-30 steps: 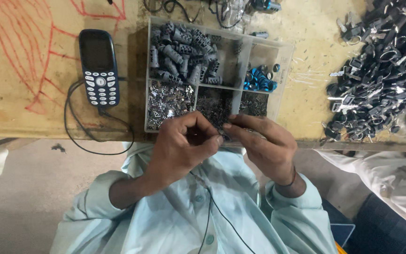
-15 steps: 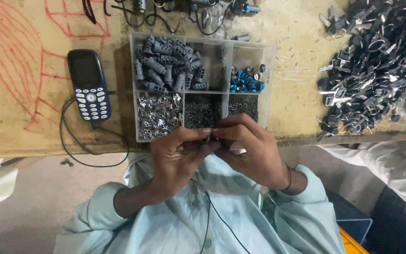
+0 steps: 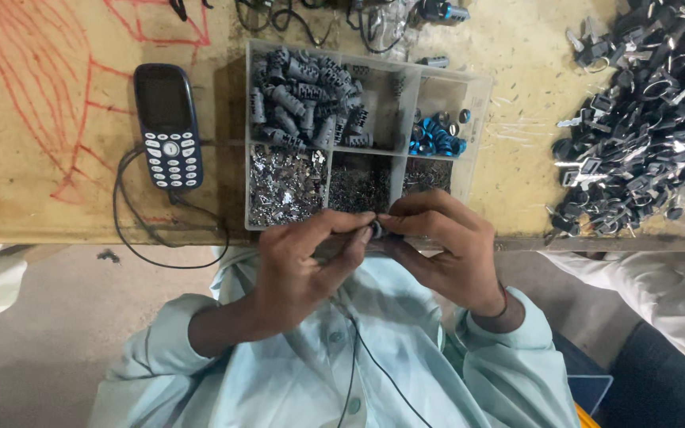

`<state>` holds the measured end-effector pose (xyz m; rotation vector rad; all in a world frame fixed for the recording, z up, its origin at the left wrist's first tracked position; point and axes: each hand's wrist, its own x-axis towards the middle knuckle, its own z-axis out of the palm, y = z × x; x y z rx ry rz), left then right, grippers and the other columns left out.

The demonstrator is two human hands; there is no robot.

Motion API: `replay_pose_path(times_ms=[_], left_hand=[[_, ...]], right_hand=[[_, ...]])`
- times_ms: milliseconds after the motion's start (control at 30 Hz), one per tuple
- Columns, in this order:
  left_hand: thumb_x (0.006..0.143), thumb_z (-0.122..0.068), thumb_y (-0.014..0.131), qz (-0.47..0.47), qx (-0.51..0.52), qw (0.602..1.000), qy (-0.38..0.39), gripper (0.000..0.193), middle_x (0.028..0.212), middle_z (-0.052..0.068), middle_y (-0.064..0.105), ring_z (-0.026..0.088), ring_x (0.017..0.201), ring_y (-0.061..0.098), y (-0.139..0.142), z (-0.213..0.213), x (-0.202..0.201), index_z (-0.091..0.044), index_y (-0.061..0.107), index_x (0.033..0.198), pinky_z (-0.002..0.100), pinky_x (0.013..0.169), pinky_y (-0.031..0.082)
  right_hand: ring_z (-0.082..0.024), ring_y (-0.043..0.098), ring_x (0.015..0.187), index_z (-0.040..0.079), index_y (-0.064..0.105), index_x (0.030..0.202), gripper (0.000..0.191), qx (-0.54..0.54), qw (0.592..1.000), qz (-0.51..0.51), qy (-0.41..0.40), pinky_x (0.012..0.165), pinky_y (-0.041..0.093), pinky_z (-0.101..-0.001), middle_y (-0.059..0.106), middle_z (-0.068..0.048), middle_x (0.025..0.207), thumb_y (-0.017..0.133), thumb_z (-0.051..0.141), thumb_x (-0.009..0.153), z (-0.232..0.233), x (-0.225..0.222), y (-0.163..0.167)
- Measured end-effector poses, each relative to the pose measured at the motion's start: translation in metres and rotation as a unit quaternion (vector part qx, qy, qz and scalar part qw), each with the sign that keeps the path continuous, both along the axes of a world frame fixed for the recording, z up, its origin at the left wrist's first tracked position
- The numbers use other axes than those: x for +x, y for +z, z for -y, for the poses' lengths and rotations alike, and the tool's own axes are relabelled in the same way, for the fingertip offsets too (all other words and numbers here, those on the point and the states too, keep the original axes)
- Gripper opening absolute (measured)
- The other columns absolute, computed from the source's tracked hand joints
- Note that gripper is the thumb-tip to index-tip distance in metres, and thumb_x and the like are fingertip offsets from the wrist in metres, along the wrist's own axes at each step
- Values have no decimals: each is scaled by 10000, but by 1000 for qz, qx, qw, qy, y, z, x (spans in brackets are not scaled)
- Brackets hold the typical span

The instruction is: The person sits at a workbench assembling small valve-like fittings. They pick a gray threaded body and a blue cap from a compartment box, press the parts together by hand, and place the finished assembly on the table with a pile of completed units, repeating the cycle.

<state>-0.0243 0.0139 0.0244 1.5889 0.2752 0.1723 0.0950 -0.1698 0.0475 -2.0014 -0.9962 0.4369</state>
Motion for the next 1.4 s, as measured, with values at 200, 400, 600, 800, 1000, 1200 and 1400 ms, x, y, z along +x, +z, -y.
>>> replay_pose_path(times_ms=[200,400,600,800,1000,1200,1400], left_hand=[[972,-83,725,-72,-145,986,-29,144,956,70,807,89,897,777,1,-8,-2,-2,714,1091,230,788,640],[992,-84,684,-101,-232,966,-46,141,936,58,775,71,881,746,4,-11,-3,25,668,1080,214,783,617],[991,-79,676,-136,-239,960,-52,133,922,54,766,50,858,709,5,-9,-3,29,669,1067,209,769,597],[964,-62,712,-94,-192,977,-24,131,959,59,751,75,898,731,7,-1,-5,19,652,1048,229,809,622],[1001,-19,717,70,35,997,-18,173,1100,107,727,178,994,749,3,6,-8,-7,626,1147,253,877,594],[944,19,761,18,-164,986,-5,241,1060,143,781,180,979,758,-15,15,-5,-3,693,1174,278,868,631],[972,34,741,122,-118,985,-25,187,1101,147,777,185,1003,785,-22,8,-3,-53,699,1132,284,849,661]], right_hand=[[-195,733,944,80,728,1089,330,26,999,-26,20,803,601,-297,708,-99,1086,886,36,804,2,-1,-1],[-204,739,961,72,728,1101,352,20,999,-32,11,824,609,-301,713,-97,1095,873,20,786,5,0,-1],[-206,733,987,68,727,1124,354,35,999,0,9,849,600,-310,710,-94,1114,850,-23,804,7,-7,-2],[-209,736,935,67,751,1103,324,43,993,107,-17,811,607,-313,712,-91,1078,851,-38,813,6,-19,-2],[-204,715,879,56,760,1137,339,21,981,191,-35,750,600,-314,702,-113,1072,843,-83,839,9,-30,-6],[-245,723,878,32,706,1162,366,7,985,168,-50,723,592,-338,684,-122,1087,878,21,839,-9,-32,16],[-217,704,808,110,784,1109,163,-190,956,202,-94,677,534,-364,698,-62,976,816,43,964,-3,44,21]])
